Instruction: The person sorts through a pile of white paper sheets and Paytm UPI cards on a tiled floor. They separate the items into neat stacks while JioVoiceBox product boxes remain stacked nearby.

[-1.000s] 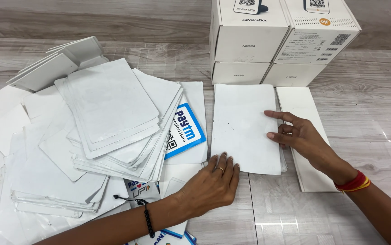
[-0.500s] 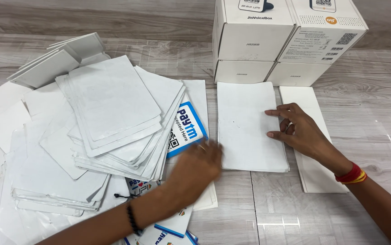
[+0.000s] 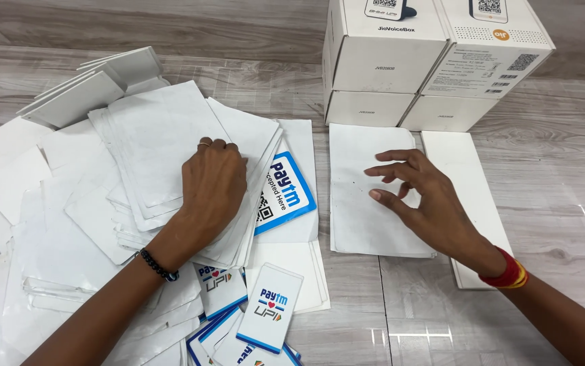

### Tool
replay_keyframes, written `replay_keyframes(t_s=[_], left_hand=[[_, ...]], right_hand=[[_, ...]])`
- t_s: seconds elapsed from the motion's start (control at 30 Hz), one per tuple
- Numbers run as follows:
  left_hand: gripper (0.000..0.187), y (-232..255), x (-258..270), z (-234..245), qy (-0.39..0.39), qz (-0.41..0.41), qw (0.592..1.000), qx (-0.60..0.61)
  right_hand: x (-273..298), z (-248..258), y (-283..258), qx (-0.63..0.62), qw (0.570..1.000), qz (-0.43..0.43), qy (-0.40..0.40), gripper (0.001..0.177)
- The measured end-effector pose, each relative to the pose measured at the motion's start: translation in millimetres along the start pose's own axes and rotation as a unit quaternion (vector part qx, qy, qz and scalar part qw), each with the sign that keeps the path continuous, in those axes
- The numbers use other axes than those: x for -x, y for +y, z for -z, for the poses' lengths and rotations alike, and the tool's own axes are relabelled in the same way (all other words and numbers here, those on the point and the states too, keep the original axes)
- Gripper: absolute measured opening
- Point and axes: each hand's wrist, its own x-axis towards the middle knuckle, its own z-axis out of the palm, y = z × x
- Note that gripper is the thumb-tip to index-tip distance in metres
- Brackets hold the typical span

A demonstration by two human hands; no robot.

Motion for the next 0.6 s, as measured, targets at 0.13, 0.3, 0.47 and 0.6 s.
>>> replay_keyframes(t_s=[0.13,0.3,0.47,0.6], left_hand=[[0.018,-3,4,-5,-0.007,-0.003,1.000,0.016],[0.007,7,10,-2,-0.049,-0.017,0.997,-0.062],[0.029,43,44,8,0.012,-0.118,0.989,-0.086],[0.026,81,84,20,-0.039,-0.241,0.970,-0.009]], right_hand=[[-4,-5,-15,-0.053,0.998,-0.010,-0.016,0.025],[-7,-13,-20,-0.104,0.992,-0.044,-0.055,0.026],[-7,-22,-17,-0.225,0.966,-0.078,-0.098,0.038],[-11,-35,-12,-0.335,0.927,-0.111,-0.127,0.048]])
